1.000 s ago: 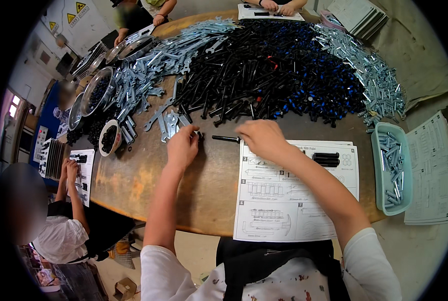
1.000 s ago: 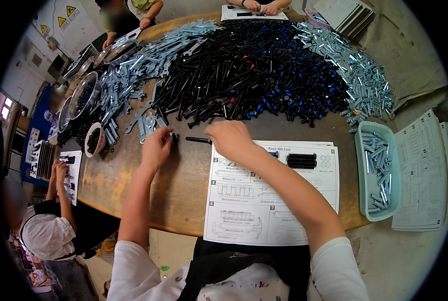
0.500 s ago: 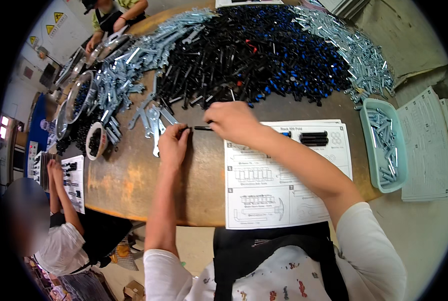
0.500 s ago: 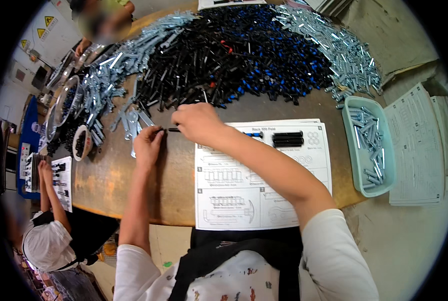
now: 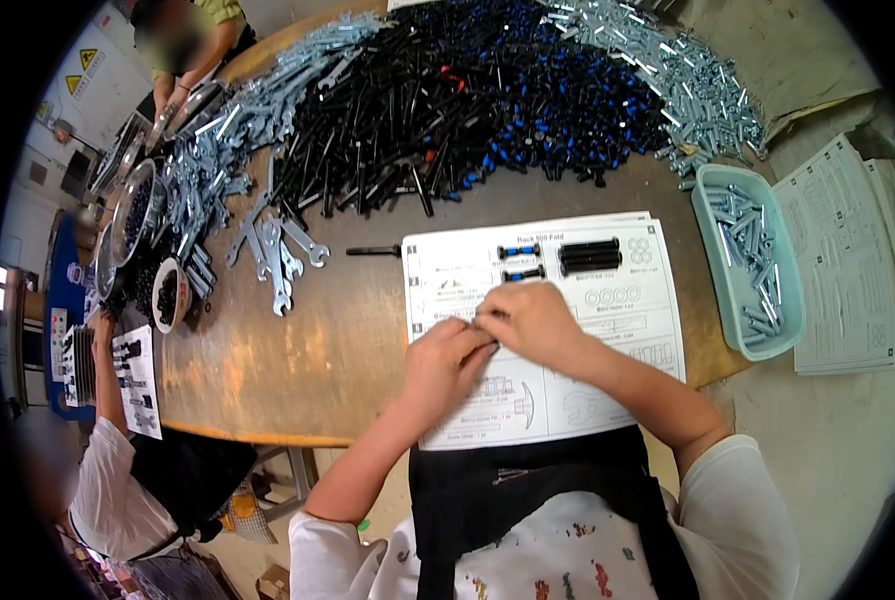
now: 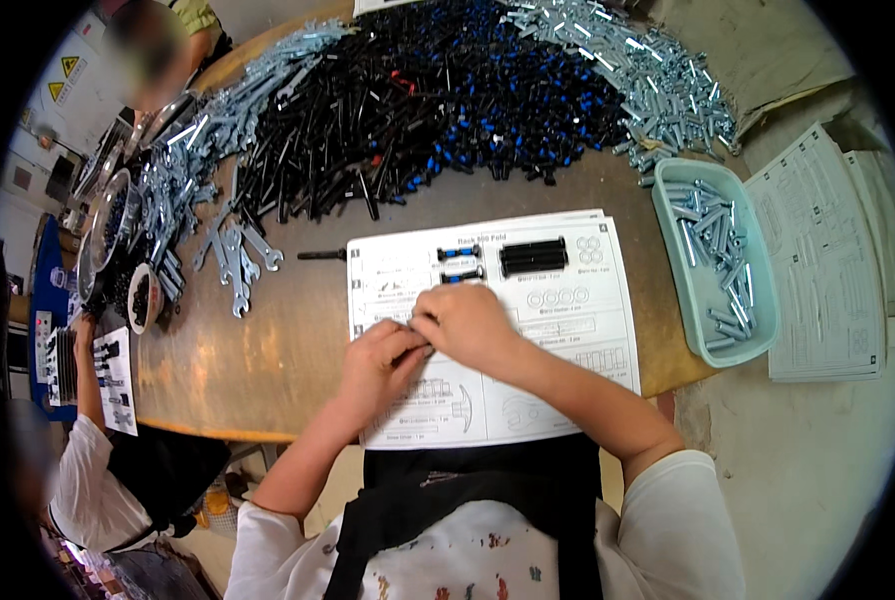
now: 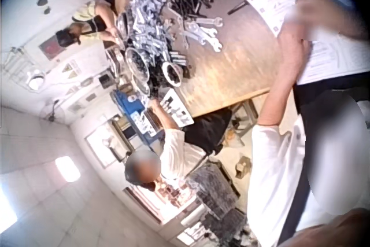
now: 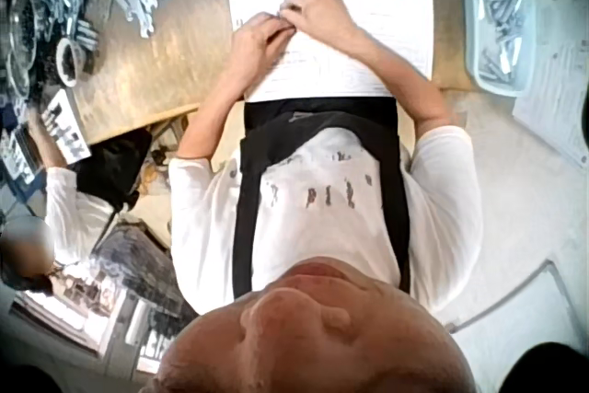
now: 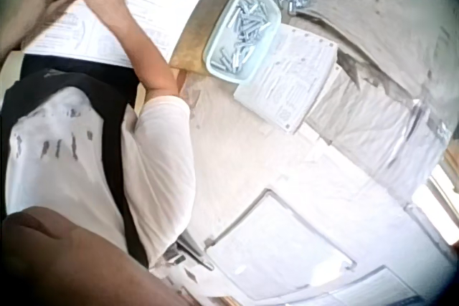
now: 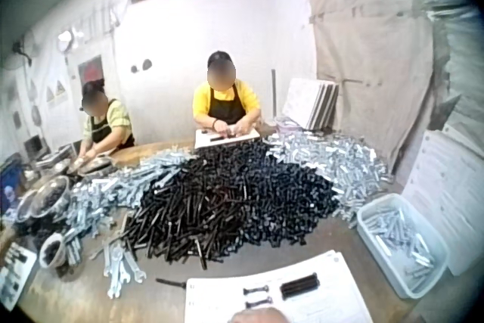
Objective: The person sorts and arranges various fasteners and tools on a printed instruction sheet. They pick up bolts, nuts, and wrenches from piles on the table and place them into designated areas on the sheet, repeating this process throughout the clip.
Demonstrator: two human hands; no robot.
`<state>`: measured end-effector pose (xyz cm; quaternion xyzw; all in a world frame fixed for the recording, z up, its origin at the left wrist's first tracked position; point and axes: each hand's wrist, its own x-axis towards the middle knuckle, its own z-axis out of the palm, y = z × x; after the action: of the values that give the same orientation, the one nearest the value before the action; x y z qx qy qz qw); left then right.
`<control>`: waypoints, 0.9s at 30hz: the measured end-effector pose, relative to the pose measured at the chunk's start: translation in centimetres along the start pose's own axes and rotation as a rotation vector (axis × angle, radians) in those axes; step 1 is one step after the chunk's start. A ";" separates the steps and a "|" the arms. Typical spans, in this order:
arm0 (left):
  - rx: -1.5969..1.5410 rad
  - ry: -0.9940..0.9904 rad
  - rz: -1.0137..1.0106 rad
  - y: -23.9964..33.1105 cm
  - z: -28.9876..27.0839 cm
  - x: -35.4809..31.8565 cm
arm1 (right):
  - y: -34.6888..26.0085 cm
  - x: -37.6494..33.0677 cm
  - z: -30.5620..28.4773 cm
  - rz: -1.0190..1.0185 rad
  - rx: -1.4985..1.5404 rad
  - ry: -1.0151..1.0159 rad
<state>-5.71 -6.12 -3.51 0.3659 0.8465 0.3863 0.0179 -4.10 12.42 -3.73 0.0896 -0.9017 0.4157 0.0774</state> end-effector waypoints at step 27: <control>0.046 0.082 -0.260 -7.0 -3.2 11.9 | 6.8 12.4 -3.1 0.026 -0.502 0.085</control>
<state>-19.61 -3.69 -2.89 0.2371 0.8956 0.3757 0.0247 -17.51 17.92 -4.06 0.0385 -0.9737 0.1833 0.1299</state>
